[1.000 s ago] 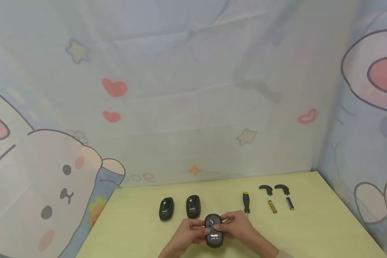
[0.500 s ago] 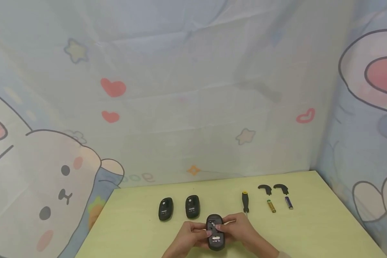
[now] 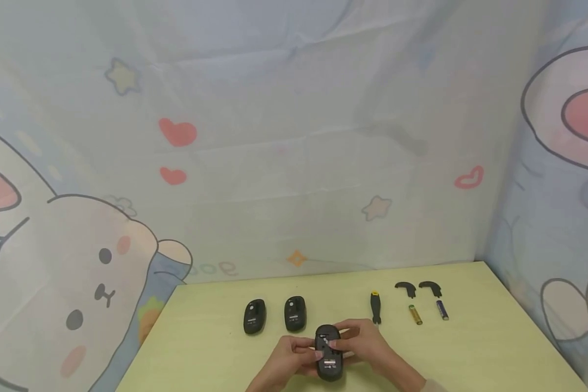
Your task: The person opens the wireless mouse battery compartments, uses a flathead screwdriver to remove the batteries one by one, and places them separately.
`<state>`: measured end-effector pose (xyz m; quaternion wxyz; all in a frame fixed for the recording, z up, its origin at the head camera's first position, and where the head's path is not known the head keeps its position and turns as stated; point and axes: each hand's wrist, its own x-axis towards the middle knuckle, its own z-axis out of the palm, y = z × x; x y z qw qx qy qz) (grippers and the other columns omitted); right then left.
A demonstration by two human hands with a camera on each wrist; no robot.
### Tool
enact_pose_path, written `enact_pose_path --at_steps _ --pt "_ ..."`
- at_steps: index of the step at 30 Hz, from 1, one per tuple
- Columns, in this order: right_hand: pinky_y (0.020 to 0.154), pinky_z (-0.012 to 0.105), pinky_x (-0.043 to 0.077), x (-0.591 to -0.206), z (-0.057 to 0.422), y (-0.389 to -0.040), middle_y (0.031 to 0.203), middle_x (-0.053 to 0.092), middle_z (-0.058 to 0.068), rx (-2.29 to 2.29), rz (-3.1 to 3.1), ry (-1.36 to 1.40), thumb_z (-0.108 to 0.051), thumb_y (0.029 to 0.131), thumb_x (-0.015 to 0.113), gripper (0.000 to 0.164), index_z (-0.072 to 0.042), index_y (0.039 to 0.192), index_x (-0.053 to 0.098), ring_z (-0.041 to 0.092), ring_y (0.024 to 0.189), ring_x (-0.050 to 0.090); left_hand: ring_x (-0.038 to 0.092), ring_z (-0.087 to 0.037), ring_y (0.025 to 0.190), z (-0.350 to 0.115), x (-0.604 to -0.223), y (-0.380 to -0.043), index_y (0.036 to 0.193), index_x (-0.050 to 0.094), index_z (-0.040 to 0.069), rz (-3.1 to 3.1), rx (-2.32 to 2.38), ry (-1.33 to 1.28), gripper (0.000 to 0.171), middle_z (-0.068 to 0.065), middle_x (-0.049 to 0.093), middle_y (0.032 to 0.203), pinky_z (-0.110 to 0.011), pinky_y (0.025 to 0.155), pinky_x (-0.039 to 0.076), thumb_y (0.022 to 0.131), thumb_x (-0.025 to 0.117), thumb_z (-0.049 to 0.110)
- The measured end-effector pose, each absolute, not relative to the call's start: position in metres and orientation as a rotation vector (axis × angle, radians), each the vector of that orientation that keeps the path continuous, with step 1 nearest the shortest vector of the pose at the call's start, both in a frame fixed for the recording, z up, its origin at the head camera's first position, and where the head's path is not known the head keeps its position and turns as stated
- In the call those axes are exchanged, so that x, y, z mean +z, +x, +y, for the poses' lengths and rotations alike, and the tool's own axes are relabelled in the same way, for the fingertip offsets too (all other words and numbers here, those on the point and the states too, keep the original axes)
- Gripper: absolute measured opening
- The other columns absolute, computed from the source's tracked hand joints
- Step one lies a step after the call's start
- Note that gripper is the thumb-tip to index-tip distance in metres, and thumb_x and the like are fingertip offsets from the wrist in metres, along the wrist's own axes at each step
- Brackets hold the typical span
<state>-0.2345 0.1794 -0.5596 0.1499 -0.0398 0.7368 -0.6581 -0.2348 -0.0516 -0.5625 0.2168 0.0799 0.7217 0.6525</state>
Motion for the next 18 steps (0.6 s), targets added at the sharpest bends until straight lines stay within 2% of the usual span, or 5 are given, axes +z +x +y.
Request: enact_pose_path --at_steps 4,13,18 --pt "0.080 0.046 0.069 -0.5572 0.1804 -0.2349 0.114 0.077 0.015 -1.891 2.131 -0.129 -0.016 0.092 0.081 0.048 0.006 0.131 0.066 0.020 0.097 0.075 0.082 -0.029 0.087 -0.0521 -0.5637 -0.2339 0.121 0.073 -0.007 1.984 1.811 0.229 0.031 -0.024 0.080 0.102 -0.036 0.074 0.069 0.092 0.075 0.006" --pt "0.085 0.046 0.069 -0.5529 0.1841 -0.2393 0.123 0.075 0.021 -1.903 2.132 -0.129 -0.017 0.093 0.080 0.047 0.009 0.131 0.066 0.023 0.103 0.076 0.081 -0.032 0.091 -0.0509 -0.5651 -0.2322 0.121 0.073 -0.006 1.959 1.800 0.219 0.031 -0.023 0.080 0.104 -0.037 0.075 0.069 0.092 0.076 0.005" --pt "0.085 0.043 0.069 -0.5513 0.1855 -0.2421 0.116 0.077 0.018 -1.929 2.181 -0.078 -0.015 0.093 0.079 0.049 0.009 0.133 0.065 0.021 0.099 0.076 0.082 -0.028 0.090 -0.0499 -0.5632 -0.2312 0.123 0.071 -0.007 1.980 1.773 0.204 0.033 -0.022 0.080 0.103 -0.037 0.075 0.069 0.092 0.076 0.004"
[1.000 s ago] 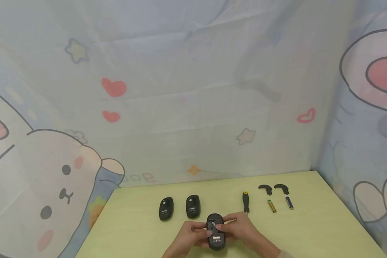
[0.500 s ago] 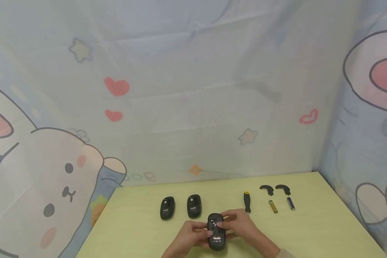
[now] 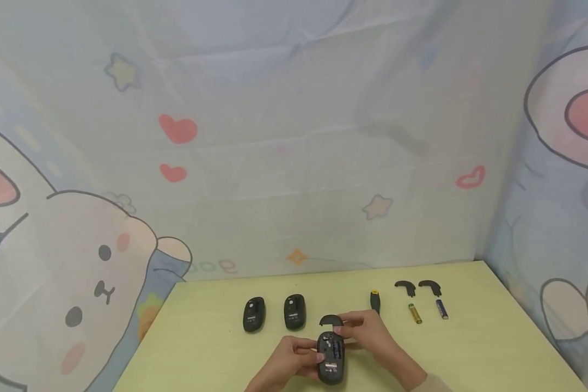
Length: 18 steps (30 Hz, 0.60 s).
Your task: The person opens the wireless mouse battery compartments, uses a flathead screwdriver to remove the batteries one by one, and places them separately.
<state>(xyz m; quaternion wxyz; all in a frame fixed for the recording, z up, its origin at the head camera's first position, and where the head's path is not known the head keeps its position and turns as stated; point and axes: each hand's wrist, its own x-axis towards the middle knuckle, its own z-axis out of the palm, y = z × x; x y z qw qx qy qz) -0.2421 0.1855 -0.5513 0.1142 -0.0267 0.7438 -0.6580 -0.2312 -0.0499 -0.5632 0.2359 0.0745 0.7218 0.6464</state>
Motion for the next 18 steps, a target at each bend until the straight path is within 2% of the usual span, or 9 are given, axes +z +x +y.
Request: enact_pose_path --at_steps 5,11,18 --pt "0.088 0.041 0.068 -0.549 0.189 -0.244 0.114 0.077 0.014 -1.943 2.203 -0.087 -0.020 0.094 0.080 0.052 0.008 0.135 0.064 0.021 0.100 0.076 0.081 -0.029 0.092 -0.050 -0.563 -0.231 0.127 0.069 -0.008 1.968 1.762 0.205 0.036 -0.022 0.080 0.106 -0.040 0.079 0.069 0.094 0.075 0.006" --pt "0.093 0.041 0.067 -0.547 0.192 -0.247 0.119 0.077 0.019 -2.002 2.162 -0.129 -0.024 0.095 0.079 0.057 0.009 0.138 0.062 0.022 0.104 0.077 0.081 -0.029 0.093 -0.051 -0.557 -0.233 0.128 0.070 -0.006 1.948 1.776 0.232 0.036 -0.020 0.081 0.108 -0.038 0.078 0.069 0.095 0.074 0.008" --pt "0.086 0.033 0.068 -0.540 0.203 -0.251 0.108 0.079 0.010 -2.057 2.139 -0.014 -0.023 0.096 0.078 0.060 0.011 0.140 0.056 0.019 0.094 0.077 0.081 -0.028 0.093 -0.053 -0.557 -0.232 0.128 0.068 -0.009 1.948 1.767 0.227 0.039 -0.021 0.080 0.108 -0.036 0.077 0.069 0.094 0.075 0.007"
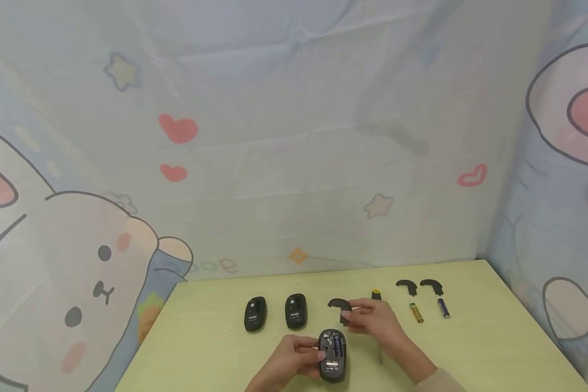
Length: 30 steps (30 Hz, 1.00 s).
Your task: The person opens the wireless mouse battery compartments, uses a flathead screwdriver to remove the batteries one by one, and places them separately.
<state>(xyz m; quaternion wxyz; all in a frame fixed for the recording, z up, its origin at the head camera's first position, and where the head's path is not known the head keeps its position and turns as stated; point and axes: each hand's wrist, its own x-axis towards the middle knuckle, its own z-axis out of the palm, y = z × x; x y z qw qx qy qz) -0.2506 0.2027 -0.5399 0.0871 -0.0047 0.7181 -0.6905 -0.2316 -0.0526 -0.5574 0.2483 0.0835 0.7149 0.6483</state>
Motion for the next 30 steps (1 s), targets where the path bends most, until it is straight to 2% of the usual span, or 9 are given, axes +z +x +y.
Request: enact_pose_path --at_steps 4,8,17,24,30 --pt "0.085 0.032 0.068 -0.536 0.214 -0.254 0.106 0.076 0.006 -2.129 2.062 0.002 -0.018 0.098 0.076 0.057 0.014 0.138 0.051 0.018 0.093 0.078 0.081 -0.028 0.093 -0.053 -0.561 -0.232 0.128 0.068 -0.011 1.940 1.783 0.224 0.038 -0.022 0.080 0.108 -0.037 0.076 0.069 0.094 0.074 0.005" --pt "0.086 0.032 0.068 -0.532 0.228 -0.258 0.103 0.077 0.001 -2.186 2.026 -0.016 -0.015 0.098 0.075 0.051 0.012 0.137 0.055 0.016 0.091 0.078 0.081 -0.029 0.093 -0.053 -0.562 -0.232 0.127 0.068 -0.011 1.936 1.794 0.210 0.037 -0.024 0.080 0.108 -0.037 0.076 0.069 0.094 0.074 0.005" --pt "0.091 0.033 0.066 -0.520 0.269 -0.261 0.109 0.075 0.002 -2.249 2.004 -0.024 -0.013 0.098 0.076 0.050 0.006 0.141 0.059 0.018 0.096 0.080 0.081 -0.029 0.094 -0.054 -0.558 -0.232 0.128 0.067 -0.011 1.917 1.789 0.194 0.038 -0.023 0.079 0.109 -0.037 0.078 0.069 0.095 0.074 0.005" --pt "0.091 0.032 0.066 -0.514 0.300 -0.262 0.111 0.075 0.003 -2.208 2.083 -0.049 -0.010 0.100 0.072 0.053 0.013 0.143 0.053 0.018 0.097 0.080 0.081 -0.028 0.091 -0.056 -0.562 -0.231 0.127 0.067 -0.011 1.890 1.821 0.198 0.037 -0.024 0.079 0.107 -0.038 0.079 0.069 0.094 0.074 0.004" --pt "0.091 0.032 0.066 -0.515 0.320 -0.263 0.108 0.076 0.000 -2.215 2.077 -0.010 -0.010 0.098 0.074 0.049 0.012 0.139 0.058 0.018 0.098 0.080 0.081 -0.025 0.089 -0.055 -0.569 -0.230 0.123 0.071 -0.008 1.874 1.847 0.194 0.033 -0.024 0.080 0.103 -0.038 0.076 0.069 0.092 0.075 0.003"
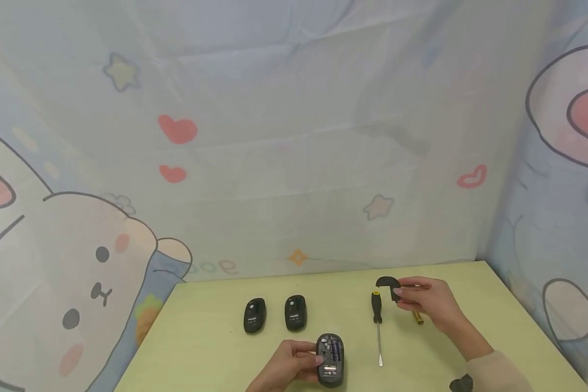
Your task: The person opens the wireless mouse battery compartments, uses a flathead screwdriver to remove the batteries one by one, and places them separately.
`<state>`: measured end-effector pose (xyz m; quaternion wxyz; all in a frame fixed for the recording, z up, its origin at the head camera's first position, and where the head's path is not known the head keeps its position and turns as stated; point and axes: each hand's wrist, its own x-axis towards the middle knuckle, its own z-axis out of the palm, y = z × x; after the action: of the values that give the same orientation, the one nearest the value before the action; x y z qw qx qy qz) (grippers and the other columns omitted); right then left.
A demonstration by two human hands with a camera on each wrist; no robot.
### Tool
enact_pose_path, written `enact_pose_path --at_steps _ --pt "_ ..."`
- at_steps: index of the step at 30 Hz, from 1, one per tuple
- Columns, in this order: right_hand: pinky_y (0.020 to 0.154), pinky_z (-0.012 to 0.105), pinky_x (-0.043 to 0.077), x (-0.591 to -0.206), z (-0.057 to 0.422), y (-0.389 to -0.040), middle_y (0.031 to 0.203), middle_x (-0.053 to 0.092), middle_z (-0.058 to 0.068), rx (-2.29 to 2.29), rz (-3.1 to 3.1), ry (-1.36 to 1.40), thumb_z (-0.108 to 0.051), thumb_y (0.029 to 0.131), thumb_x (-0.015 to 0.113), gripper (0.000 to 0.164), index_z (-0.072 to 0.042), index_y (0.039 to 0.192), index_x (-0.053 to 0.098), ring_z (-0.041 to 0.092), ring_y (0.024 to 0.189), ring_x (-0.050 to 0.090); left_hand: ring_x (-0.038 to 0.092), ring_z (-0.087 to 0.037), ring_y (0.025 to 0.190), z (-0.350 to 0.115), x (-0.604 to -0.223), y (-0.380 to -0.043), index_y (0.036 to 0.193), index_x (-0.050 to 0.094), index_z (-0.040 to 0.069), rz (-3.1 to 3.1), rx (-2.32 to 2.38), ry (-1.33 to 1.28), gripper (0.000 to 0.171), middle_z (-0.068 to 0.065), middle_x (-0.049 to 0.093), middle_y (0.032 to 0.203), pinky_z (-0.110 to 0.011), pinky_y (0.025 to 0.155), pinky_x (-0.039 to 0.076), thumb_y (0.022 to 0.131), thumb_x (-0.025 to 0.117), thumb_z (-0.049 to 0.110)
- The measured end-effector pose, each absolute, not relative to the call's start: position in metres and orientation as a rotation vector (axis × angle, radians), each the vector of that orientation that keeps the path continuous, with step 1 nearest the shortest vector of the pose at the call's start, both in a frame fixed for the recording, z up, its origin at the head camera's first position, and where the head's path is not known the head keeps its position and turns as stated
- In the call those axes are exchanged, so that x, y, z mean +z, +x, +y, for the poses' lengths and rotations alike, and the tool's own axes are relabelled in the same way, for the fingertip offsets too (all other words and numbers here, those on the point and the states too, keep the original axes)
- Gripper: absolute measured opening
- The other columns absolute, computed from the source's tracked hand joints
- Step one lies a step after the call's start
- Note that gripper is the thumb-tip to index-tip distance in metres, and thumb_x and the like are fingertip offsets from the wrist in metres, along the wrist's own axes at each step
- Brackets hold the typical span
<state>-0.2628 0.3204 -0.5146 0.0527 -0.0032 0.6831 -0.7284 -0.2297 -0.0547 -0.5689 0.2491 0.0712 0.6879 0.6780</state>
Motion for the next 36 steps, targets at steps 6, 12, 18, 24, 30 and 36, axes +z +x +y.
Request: enact_pose_path --at_steps 6,12,18,24,30,36 --pt "0.090 0.032 0.066 -0.517 0.340 -0.264 0.105 0.078 -0.004 -2.213 2.111 0.028 -0.011 0.098 0.074 0.044 0.005 0.138 0.063 0.016 0.095 0.080 0.081 -0.026 0.092 -0.054 -0.572 -0.229 0.123 0.071 -0.008 1.870 1.842 0.185 0.032 -0.024 0.080 0.104 -0.038 0.078 0.069 0.093 0.075 0.003" --pt "0.087 0.029 0.067 -0.526 0.359 -0.270 0.101 0.078 -0.008 -2.290 2.082 0.067 -0.008 0.097 0.075 0.026 -0.010 0.123 0.074 0.014 0.093 0.080 0.081 -0.027 0.093 -0.056 -0.573 -0.228 0.126 0.070 -0.006 1.894 1.793 0.184 0.034 -0.022 0.080 0.105 -0.039 0.081 0.069 0.095 0.074 0.006" --pt "0.085 0.028 0.067 -0.534 0.375 -0.273 0.099 0.080 -0.006 -2.364 2.001 0.088 -0.003 0.099 0.071 0.023 -0.021 0.110 0.079 0.011 0.089 0.080 0.081 -0.028 0.094 -0.057 -0.574 -0.227 0.127 0.070 -0.006 1.916 1.747 0.189 0.034 -0.022 0.081 0.104 -0.039 0.083 0.069 0.096 0.072 0.009" --pt "0.085 0.027 0.067 -0.538 0.391 -0.275 0.095 0.079 -0.008 -2.375 1.986 0.130 -0.001 0.101 0.067 0.029 -0.028 0.102 0.078 0.011 0.087 0.080 0.081 -0.029 0.094 -0.057 -0.573 -0.227 0.126 0.070 -0.006 1.898 1.771 0.205 0.034 -0.023 0.080 0.105 -0.040 0.082 0.068 0.096 0.072 0.008" --pt "0.083 0.027 0.067 -0.542 0.403 -0.277 0.093 0.080 -0.006 -2.379 1.955 0.169 0.000 0.100 0.068 0.030 -0.028 0.098 0.079 0.013 0.084 0.080 0.081 -0.030 0.094 -0.057 -0.574 -0.225 0.126 0.070 -0.006 1.908 1.762 0.210 0.033 -0.023 0.080 0.104 -0.041 0.082 0.068 0.096 0.072 0.009" --pt "0.082 0.027 0.067 -0.553 0.424 -0.285 0.091 0.079 -0.008 -2.357 1.962 0.226 -0.001 0.100 0.068 0.031 -0.030 0.094 0.079 0.011 0.084 0.079 0.081 -0.031 0.096 -0.057 -0.576 -0.225 0.126 0.070 -0.006 1.899 1.766 0.206 0.033 -0.024 0.080 0.105 -0.040 0.082 0.069 0.097 0.072 0.009"
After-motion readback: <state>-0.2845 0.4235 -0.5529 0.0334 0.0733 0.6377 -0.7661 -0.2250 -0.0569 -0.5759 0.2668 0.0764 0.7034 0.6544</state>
